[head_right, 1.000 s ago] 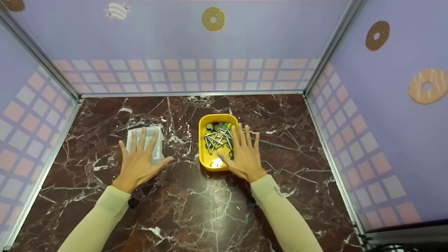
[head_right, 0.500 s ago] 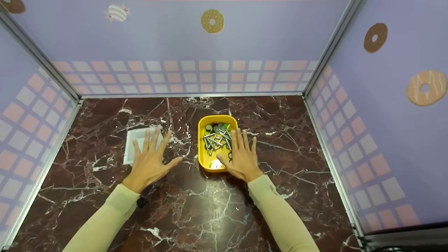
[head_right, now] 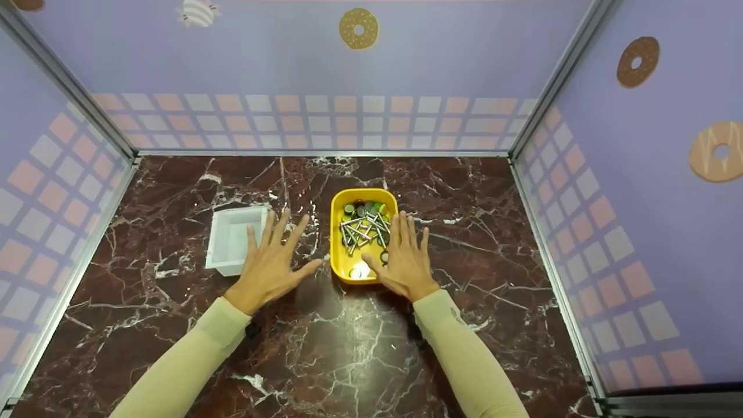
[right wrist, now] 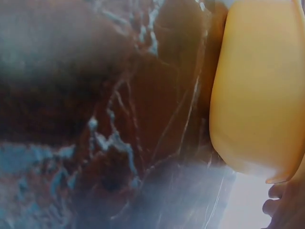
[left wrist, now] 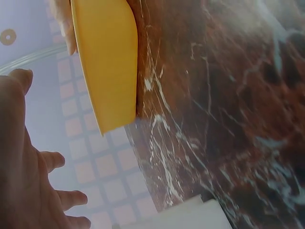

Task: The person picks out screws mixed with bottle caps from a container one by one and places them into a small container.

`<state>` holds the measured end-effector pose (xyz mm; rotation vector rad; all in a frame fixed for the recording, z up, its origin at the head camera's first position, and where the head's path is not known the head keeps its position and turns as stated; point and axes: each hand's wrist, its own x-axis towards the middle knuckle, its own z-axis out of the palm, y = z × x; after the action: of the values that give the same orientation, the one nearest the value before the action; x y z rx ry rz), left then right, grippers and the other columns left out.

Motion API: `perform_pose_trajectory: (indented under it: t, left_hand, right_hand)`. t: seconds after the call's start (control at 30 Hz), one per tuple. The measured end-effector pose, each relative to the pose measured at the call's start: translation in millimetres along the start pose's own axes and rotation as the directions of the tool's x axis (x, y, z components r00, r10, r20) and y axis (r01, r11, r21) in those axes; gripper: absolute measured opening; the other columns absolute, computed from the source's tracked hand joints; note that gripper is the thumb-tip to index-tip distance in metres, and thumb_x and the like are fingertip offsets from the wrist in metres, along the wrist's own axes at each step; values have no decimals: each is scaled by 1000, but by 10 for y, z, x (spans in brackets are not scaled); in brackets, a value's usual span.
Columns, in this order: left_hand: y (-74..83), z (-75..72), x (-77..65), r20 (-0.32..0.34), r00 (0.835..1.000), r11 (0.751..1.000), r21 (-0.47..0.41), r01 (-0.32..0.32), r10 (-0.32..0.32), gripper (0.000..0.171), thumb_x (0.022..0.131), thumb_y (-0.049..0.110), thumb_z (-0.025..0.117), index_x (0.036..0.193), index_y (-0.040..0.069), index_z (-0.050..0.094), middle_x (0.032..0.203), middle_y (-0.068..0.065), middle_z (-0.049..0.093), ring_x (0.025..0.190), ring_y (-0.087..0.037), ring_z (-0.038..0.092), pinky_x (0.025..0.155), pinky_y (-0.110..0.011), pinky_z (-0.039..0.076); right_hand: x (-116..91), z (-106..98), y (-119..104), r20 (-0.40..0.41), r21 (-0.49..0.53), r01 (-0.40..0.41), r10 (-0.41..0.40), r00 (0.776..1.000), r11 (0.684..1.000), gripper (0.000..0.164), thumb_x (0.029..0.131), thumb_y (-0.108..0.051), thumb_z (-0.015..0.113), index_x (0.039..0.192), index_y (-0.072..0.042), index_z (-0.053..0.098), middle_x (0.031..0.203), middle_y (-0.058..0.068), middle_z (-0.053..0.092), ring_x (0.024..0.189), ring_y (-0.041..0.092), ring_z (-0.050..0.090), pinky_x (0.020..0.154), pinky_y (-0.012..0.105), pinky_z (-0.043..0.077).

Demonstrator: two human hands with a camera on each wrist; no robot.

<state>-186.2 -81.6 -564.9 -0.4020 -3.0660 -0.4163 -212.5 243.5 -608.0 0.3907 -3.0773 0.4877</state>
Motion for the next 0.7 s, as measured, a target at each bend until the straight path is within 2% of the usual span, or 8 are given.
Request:
perform_pose_trajectory:
  t: [0.1,0.33,0.5,0.7]
  left_hand:
    - [65,16,38,22,1000,1000,6,-9,9,106,106,90,49,189,35,12,198,-15,3,184,-48,1,143,-82,-2]
    - [228,57,143,18,997,996,52,-70,69,105,107,91,42,189,31,17,196,-18,9,184,-47,7,142,-83,4]
    - [362,69,251,50,994,994,32,-100,98,102,108,90,41,188,31,19,196,-18,9,184,-45,2,142,-82,0]
    - [495,80,405,81,990,990,65,-122,117,101,109,90,37,189,32,16,197,-17,12,185,-43,5,144,-79,-1]
  right_hand:
    - [-3,24,11,-3,31,-14,14,1000,999,116,113,-73,50,184,4,-1,196,26,5,183,49,12,145,78,6]
    - [-44,81,50,-45,98,-17,22,999,995,109,115,-63,54,184,4,3,194,28,15,181,51,21,144,79,12]
    - [-49,90,64,-55,92,-14,19,998,996,105,115,-55,56,184,6,6,194,29,17,180,51,22,144,80,12]
    - [-18,111,40,-57,58,-7,10,998,998,102,114,-53,55,184,6,8,193,29,17,181,51,19,143,81,12]
